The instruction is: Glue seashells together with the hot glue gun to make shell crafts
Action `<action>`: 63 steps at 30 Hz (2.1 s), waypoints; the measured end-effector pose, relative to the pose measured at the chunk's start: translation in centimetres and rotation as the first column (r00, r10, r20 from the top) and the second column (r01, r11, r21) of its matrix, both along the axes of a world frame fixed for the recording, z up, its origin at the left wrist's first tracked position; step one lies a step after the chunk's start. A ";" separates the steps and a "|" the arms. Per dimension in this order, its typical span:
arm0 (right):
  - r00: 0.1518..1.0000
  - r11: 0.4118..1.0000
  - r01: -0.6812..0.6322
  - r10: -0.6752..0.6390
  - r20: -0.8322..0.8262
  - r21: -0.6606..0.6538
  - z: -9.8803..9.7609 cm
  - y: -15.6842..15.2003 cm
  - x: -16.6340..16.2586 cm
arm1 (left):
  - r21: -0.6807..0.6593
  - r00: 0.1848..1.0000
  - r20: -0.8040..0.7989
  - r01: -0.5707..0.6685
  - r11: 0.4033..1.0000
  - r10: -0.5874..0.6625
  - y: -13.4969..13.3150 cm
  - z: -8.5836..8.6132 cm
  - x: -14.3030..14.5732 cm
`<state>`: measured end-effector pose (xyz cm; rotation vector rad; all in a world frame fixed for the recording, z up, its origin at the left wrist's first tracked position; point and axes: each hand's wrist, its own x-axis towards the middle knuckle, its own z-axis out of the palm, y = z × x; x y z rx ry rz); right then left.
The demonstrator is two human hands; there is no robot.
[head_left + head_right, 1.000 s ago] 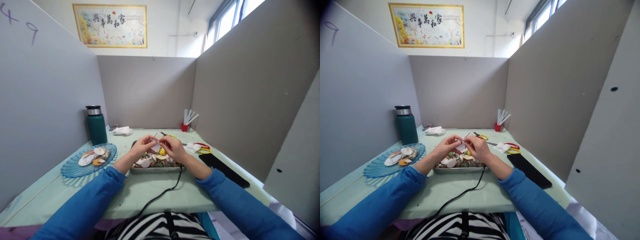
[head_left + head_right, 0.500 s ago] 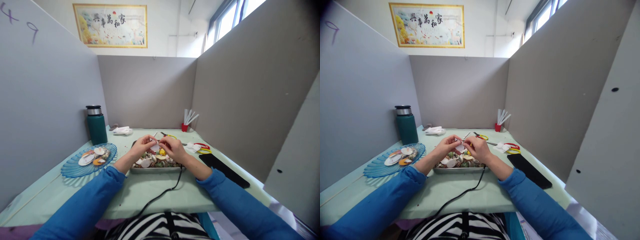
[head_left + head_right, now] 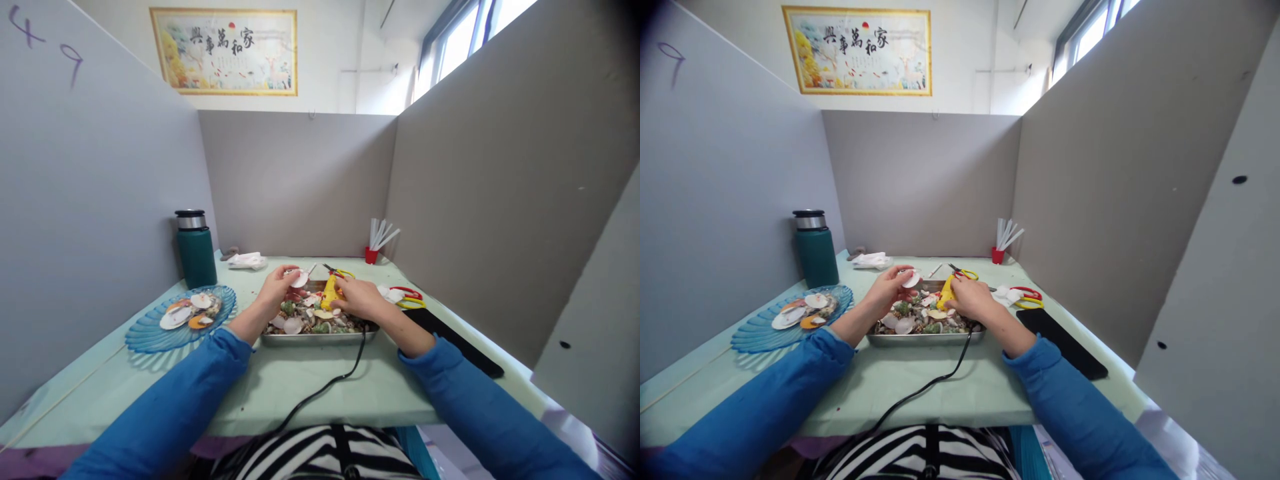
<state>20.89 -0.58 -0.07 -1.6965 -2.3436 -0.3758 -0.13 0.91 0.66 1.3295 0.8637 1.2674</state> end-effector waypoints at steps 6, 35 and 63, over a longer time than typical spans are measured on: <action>0.990 0.990 0.127 -0.124 0.063 -0.056 -0.2 -0.3 -0.3 | -0.024 1.000 0.012 -0.011 1.000 0.011 0.5 -0.2 -0.1; 0.323 0.855 -0.518 0.175 -0.930 -0.019 0.5 -0.3 -1.0 | 0.056 0.994 0.018 -0.110 0.992 0.109 1.0 -0.5 -0.2; 0.384 0.857 -0.513 0.175 -0.907 -0.052 0.6 -0.9 -1.7 | 0.043 0.998 -0.017 -0.061 0.997 0.062 0.7 -0.2 0.0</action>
